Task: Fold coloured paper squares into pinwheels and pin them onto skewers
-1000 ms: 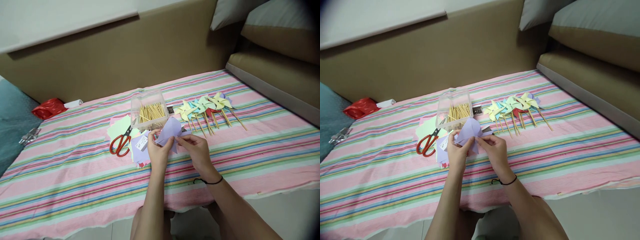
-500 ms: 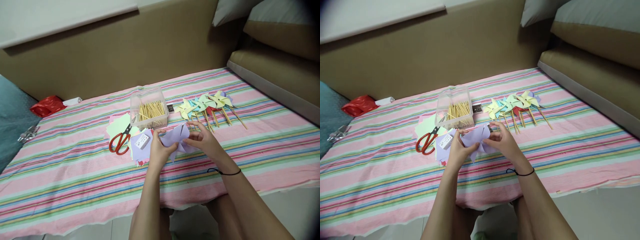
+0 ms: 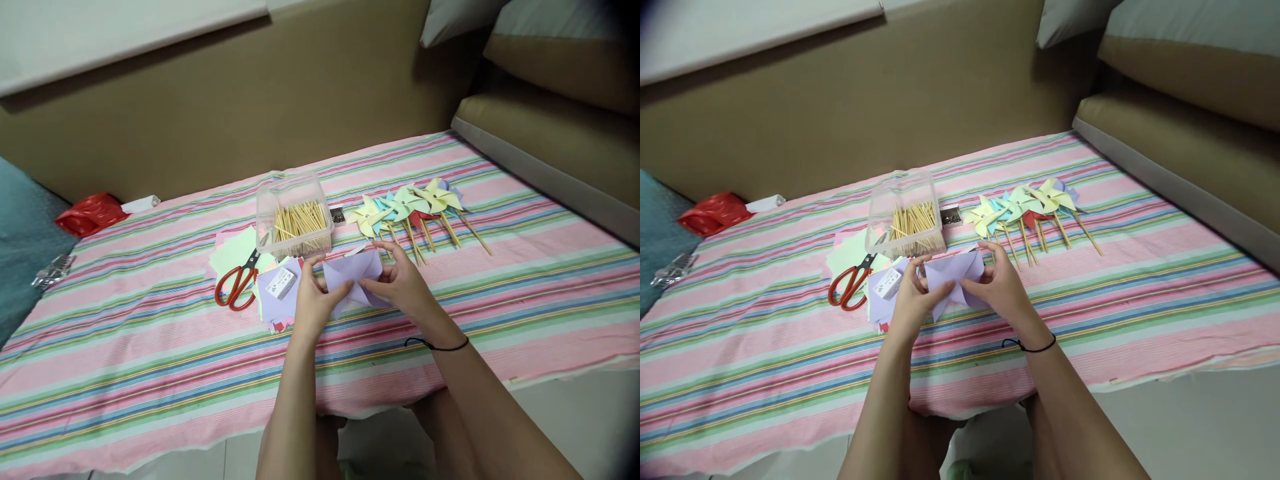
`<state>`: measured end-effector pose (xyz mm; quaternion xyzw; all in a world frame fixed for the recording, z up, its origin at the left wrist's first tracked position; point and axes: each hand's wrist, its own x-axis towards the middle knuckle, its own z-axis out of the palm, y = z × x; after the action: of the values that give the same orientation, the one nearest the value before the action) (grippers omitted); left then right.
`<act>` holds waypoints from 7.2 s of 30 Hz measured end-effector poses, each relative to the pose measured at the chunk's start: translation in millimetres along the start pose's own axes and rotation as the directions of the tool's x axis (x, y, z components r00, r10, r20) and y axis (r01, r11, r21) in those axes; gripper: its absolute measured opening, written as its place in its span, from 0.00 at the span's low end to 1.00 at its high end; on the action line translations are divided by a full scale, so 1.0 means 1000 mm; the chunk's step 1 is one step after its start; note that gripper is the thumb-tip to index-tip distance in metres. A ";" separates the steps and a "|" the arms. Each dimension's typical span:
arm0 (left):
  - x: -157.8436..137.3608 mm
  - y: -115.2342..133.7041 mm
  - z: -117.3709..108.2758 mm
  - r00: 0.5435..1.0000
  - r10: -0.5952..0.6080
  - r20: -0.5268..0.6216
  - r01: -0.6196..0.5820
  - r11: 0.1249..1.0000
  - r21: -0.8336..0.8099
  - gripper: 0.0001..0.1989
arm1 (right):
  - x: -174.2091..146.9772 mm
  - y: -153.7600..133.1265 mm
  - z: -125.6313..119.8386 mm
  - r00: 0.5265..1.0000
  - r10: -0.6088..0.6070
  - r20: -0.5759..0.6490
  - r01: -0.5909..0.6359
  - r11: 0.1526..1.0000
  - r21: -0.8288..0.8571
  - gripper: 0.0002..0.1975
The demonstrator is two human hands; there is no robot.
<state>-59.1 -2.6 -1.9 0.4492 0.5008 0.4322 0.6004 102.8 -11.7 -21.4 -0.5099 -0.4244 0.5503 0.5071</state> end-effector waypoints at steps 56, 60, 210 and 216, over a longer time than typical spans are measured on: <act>0.011 -0.008 0.006 0.986 -0.003 -0.166 -0.013 0.995 -0.095 0.33 | 0.004 0.000 0.008 0.998 0.007 -0.056 -0.002 0.997 0.076 0.38; 0.010 -0.010 0.003 0.989 -0.001 -0.147 -0.008 0.998 -0.063 0.33 | 0.004 0.001 0.009 1.000 0.011 -0.030 -0.007 0.994 0.109 0.38; 0.011 -0.003 0.017 0.907 0.015 -0.421 -0.176 0.922 -0.346 0.28 | -0.003 0.000 0.024 0.970 -0.237 -0.056 0.235 0.971 -0.043 0.02; 0.009 -0.007 0.020 0.935 0.054 -0.352 -0.174 0.932 -0.319 0.28 | -0.002 0.004 0.028 0.971 -0.116 -0.208 0.136 0.987 0.087 0.06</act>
<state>-37.7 2.4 -8.3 0.2849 0.4853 0.6182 0.5487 74.3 -12.4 -21.8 -0.5089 -0.3738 0.4830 0.6066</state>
